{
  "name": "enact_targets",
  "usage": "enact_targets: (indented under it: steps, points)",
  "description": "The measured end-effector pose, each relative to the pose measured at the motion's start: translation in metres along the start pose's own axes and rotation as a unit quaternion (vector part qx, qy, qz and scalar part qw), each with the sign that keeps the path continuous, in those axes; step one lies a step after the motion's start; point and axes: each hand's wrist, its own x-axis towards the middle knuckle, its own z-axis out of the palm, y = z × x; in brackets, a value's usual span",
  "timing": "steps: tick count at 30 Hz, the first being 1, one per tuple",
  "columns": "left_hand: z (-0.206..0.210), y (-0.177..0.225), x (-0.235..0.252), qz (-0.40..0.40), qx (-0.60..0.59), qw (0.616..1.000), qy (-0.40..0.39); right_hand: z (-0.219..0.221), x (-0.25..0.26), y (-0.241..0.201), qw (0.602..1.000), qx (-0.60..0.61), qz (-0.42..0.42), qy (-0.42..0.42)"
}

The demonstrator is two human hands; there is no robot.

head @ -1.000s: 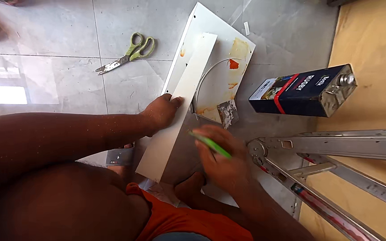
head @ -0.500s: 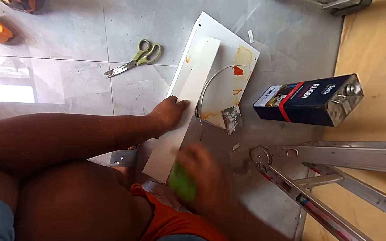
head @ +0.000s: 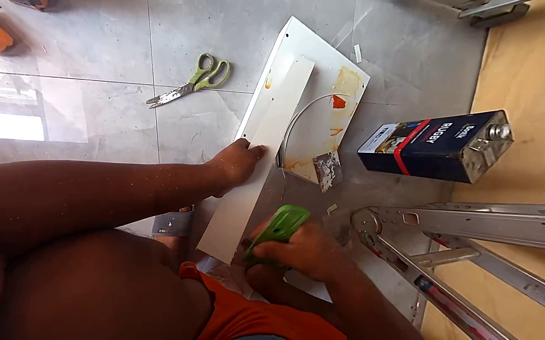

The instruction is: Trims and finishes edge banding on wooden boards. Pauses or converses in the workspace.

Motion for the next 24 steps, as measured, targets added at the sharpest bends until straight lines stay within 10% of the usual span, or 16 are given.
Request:
enact_targets:
  steps: [4,9,15,24]
  points:
    - [0.003,-0.001,-0.005,0.002,0.006,1.0,0.005,-0.001,0.02,-0.002,1.0,-0.013,0.019,-0.012]
    - [0.005,-0.009,-0.011,0.029,0.039,0.998,0.026,-0.052,0.055,-0.01,0.976,-0.131,0.042,0.17]
    - [0.0,-0.002,0.001,0.013,0.051,0.999,0.003,0.001,0.018,-0.022,0.995,-0.08,0.055,-0.032]
    - [-0.002,-0.008,0.001,0.016,0.043,0.999,0.005,-0.029,0.035,-0.006,0.938,-0.219,-0.048,0.264]
